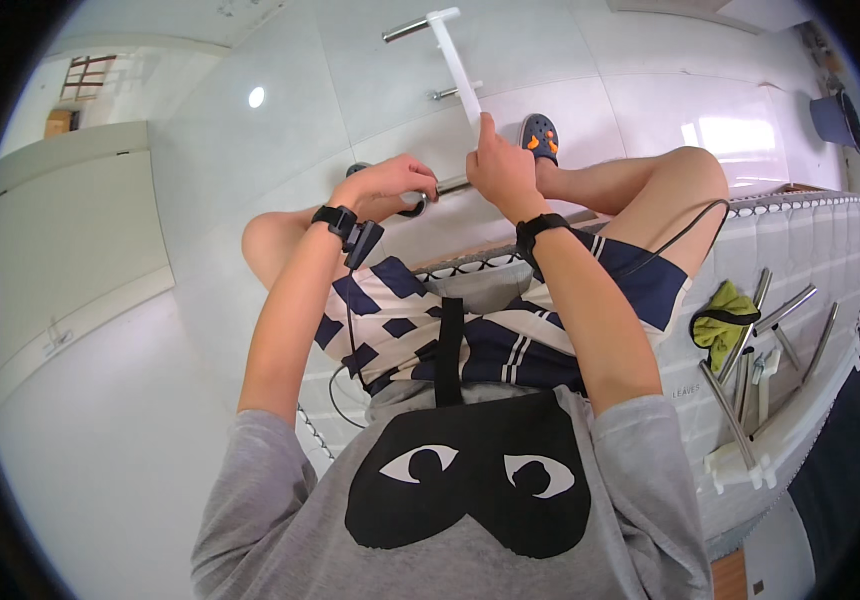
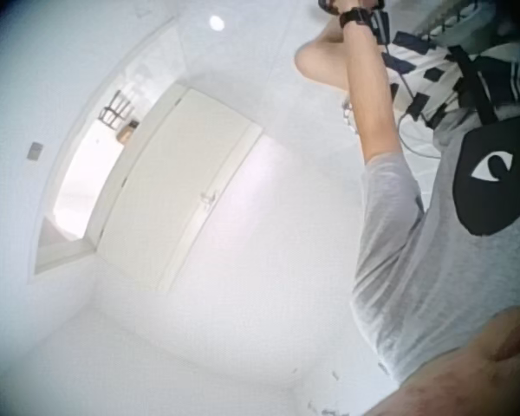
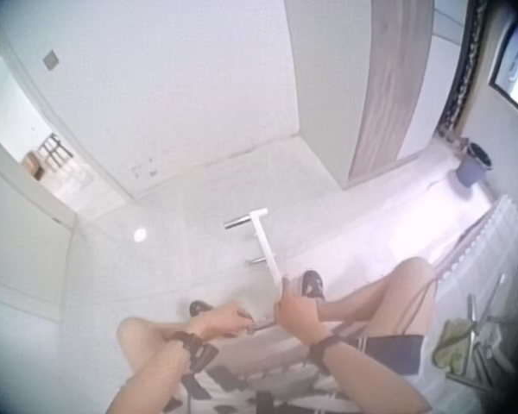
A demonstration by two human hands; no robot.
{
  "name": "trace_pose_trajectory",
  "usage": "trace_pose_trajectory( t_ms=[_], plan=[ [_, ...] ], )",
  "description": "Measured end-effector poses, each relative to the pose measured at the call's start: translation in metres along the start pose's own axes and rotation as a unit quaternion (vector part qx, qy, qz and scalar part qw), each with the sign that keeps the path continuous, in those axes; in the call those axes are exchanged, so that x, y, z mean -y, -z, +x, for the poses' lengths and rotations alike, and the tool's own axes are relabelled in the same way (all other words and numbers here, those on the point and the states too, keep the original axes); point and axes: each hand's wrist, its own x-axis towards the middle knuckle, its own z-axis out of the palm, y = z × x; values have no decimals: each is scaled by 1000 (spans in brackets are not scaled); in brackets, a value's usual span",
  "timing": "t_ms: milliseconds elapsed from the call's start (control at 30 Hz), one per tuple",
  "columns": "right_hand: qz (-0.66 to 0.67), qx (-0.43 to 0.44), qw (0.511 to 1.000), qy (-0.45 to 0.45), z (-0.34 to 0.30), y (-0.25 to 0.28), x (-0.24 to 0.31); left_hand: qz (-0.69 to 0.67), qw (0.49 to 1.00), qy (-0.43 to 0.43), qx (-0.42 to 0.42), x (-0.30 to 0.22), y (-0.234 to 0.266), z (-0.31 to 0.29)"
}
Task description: Assembling a white metal frame component, likely a stool or shelf, by fitting metal tubes together.
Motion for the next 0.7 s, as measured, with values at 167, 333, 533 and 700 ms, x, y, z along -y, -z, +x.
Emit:
trace_pose_trajectory(
  t_ms=[167, 333, 533, 700],
  plan=[
    [1, -20, 999, 35, 1, -4, -8, -69, 995, 24, -61, 3, -18, -9],
    [10, -18, 999, 26, 11, -1, 5, 304, 865, -166, -362, 6, -57, -37],
    [-6, -16, 1000, -15, 14, 2, 6, 402, 796, -201, -406, 3, -51, -25],
    [6, -37, 999, 12, 11, 2, 4, 248, 926, -111, -262, -16, -28, -30]
  ],
)
